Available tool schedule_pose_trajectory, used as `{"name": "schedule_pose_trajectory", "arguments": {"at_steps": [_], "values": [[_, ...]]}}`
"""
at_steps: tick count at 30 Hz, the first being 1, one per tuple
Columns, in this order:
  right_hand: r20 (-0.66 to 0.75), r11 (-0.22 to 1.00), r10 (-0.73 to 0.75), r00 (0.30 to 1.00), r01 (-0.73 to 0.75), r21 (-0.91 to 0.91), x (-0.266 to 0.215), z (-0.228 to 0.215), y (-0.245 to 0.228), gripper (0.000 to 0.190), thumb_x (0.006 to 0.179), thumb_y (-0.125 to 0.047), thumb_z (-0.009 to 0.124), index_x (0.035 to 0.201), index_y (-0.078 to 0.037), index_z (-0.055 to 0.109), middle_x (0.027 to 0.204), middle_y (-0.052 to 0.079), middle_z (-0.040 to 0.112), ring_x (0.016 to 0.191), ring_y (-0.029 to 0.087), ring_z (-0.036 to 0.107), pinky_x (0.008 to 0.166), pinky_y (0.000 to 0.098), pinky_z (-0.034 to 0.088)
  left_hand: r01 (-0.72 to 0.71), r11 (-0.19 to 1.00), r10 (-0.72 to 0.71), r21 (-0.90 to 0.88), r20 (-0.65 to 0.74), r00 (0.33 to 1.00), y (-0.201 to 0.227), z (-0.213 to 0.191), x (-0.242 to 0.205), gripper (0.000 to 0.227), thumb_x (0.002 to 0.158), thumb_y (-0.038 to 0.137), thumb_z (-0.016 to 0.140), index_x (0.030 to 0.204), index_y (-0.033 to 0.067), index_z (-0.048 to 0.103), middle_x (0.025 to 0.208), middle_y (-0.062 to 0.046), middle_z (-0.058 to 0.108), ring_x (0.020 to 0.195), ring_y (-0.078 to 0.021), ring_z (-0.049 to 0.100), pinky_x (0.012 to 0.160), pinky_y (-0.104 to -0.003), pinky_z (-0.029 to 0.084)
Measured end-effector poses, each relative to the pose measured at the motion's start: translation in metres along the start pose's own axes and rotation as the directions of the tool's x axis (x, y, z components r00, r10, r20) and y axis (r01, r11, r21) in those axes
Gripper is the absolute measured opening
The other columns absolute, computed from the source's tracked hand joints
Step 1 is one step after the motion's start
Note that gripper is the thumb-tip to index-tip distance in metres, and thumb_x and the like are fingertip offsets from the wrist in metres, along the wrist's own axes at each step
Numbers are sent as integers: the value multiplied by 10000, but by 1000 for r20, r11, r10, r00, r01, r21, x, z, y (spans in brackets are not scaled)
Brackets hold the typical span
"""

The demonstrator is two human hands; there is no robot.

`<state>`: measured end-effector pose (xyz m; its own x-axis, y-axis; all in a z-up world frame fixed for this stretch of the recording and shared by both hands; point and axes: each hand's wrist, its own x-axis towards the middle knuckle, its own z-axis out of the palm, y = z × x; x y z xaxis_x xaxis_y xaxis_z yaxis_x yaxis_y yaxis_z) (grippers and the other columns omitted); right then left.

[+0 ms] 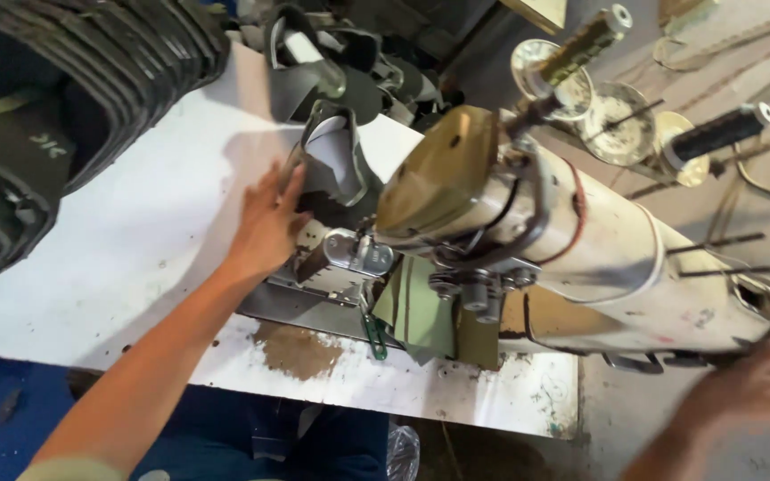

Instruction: The person sews a grey fabric piece onto the sole of a black slipper using a sewing machine. They repeatedly pick up a slipper, align the fabric, guide it through the machine, and then place the finished slipper on a stack.

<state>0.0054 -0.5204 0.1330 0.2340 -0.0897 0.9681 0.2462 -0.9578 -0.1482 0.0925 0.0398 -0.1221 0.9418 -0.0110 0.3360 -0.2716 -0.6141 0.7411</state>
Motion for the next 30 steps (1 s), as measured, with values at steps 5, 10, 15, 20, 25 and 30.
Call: {"name": "schedule_pose_trajectory", "arguments": {"at_steps": [5,10,15,20,25,30], "values": [[-58,949,287,956,-276,153,-169,-8,-68,384,1139,-310,701,1203,-39,437,1100,71,466,1025,187,442,898,361,387,57,984,-49,169,-50,998,16,-27,-105,656,986,265,601,1567,104,345,1614,-292,268,1454,-460,343,1197,-642,178],[328,704,706,628,-674,-224,-213,20,-175,422,959,-267,792,1167,11,553,1158,147,541,1083,247,498,940,422,447,82,996,-76,38,-132,988,27,-25,-195,542,1007,255,545,1491,42,425,1530,-282,441,1411,-434,437,1211,-583,247],[578,647,657,485,-756,-101,-202,24,-223,259,948,-266,738,1030,-46,628,1246,145,618,1083,263,585,942,418,495,470,815,-475,-340,75,877,59,-15,-236,368,996,330,577,1278,110,664,1308,-109,729,1267,-214,680,1102,-362,502],[953,593,-299,42,-774,220,-191,-8,-319,184,857,-172,809,931,-63,680,1303,193,604,1231,301,574,1022,421,507,758,-83,-367,-647,727,581,110,-50,-202,552,873,287,639,1406,180,544,1188,30,729,1100,-103,713,942,-296,551],[975,549,-223,21,-824,143,-261,-1,-315,211,893,-192,765,1009,-47,664,1304,121,666,1112,213,625,963,344,496,618,43,-458,-785,534,710,69,-10,-219,416,957,286,606,1271,15,639,1121,-84,750,991,-155,695,873,-338,557],[977,91,146,-156,-981,-171,-277,19,-330,333,913,-195,726,1199,-42,649,1087,104,731,975,162,675,869,313,528,682,154,-418,-715,579,700,55,-15,-238,417,955,283,639,1264,4,663,1111,-134,746,960,-204,698,850,-382,572]]}}
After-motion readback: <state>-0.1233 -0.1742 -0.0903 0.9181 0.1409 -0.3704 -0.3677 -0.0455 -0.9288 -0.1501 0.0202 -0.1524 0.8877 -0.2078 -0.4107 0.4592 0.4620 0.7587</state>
